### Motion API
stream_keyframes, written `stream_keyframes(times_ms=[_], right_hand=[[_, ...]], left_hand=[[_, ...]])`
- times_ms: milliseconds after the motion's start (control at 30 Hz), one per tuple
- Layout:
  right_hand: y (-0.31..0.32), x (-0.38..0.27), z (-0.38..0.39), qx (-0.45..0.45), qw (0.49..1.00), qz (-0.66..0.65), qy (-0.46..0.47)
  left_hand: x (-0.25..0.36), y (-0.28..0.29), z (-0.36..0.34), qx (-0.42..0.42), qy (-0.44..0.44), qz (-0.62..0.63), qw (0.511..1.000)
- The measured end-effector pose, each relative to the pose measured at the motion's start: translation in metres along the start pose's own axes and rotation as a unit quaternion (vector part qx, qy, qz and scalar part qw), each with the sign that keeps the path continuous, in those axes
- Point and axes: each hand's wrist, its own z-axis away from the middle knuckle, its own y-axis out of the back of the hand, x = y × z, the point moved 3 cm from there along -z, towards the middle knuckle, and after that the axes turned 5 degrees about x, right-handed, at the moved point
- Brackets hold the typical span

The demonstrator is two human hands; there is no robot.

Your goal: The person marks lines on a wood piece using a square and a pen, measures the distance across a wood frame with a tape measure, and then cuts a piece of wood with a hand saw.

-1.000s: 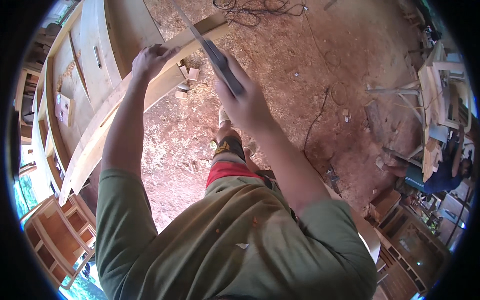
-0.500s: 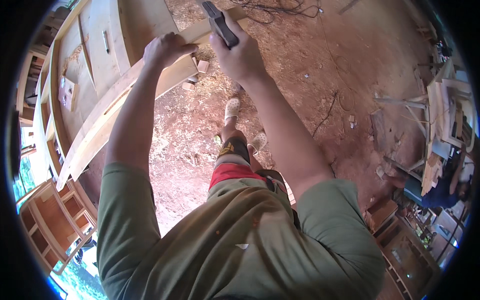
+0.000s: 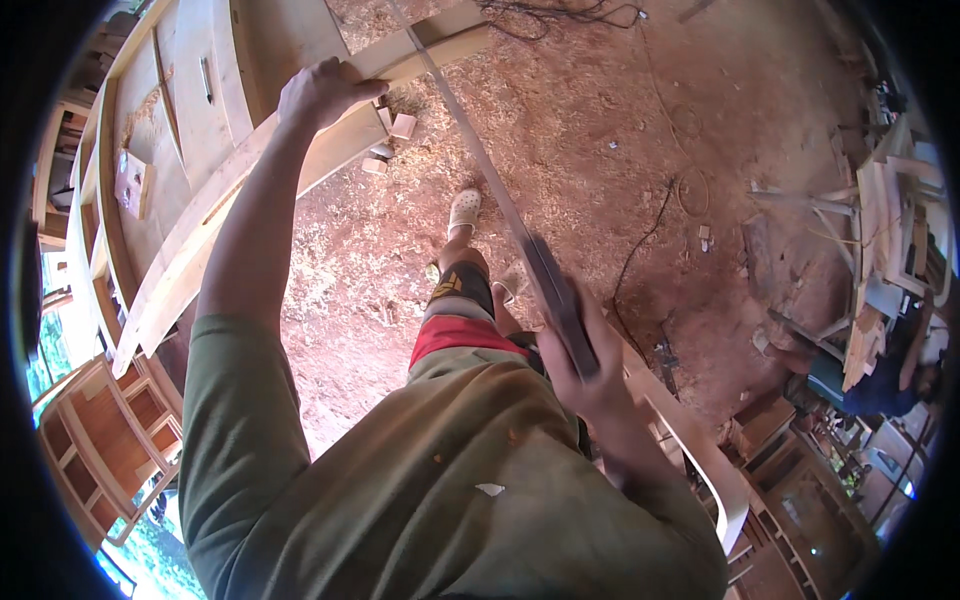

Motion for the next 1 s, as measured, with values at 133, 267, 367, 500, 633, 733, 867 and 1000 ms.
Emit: stream_keyframes(times_ms=[133,267,367,500,633,733,867,1000], right_hand=[[-0.011,0.006,-0.036,0.010,0.999,-0.006,0.049],[-0.093,0.004,-0.220,-0.012,0.997,-0.002,0.081],[-0.098,-0.018,-0.252,0.045,0.989,0.060,0.128],[-0.068,0.012,-0.130,0.037,0.995,-0.031,0.093],[0.007,0.015,0.021,-0.002,0.998,0.039,0.049],[0.001,0.024,0.001,0.002,0.997,0.031,0.065],[-0.081,0.026,-0.178,0.006,0.996,-0.018,0.085],[-0.100,-0.012,-0.244,0.059,0.984,0.057,0.159]], left_hand=[[0.004,0.004,0.003,0.001,-0.008,-0.020,1.000],[0.011,0.005,-0.001,0.052,-0.019,-0.016,0.998],[0.015,0.008,-0.003,0.030,-0.030,-0.029,0.999],[-0.009,-0.006,0.000,0.064,-0.017,0.006,0.998],[0.000,0.003,0.006,0.013,-0.011,0.002,1.000],[0.005,0.006,0.004,0.010,-0.007,-0.015,1.000],[0.005,0.003,0.003,0.053,-0.016,-0.011,0.998],[0.011,0.005,-0.002,0.049,-0.022,-0.042,0.998]])
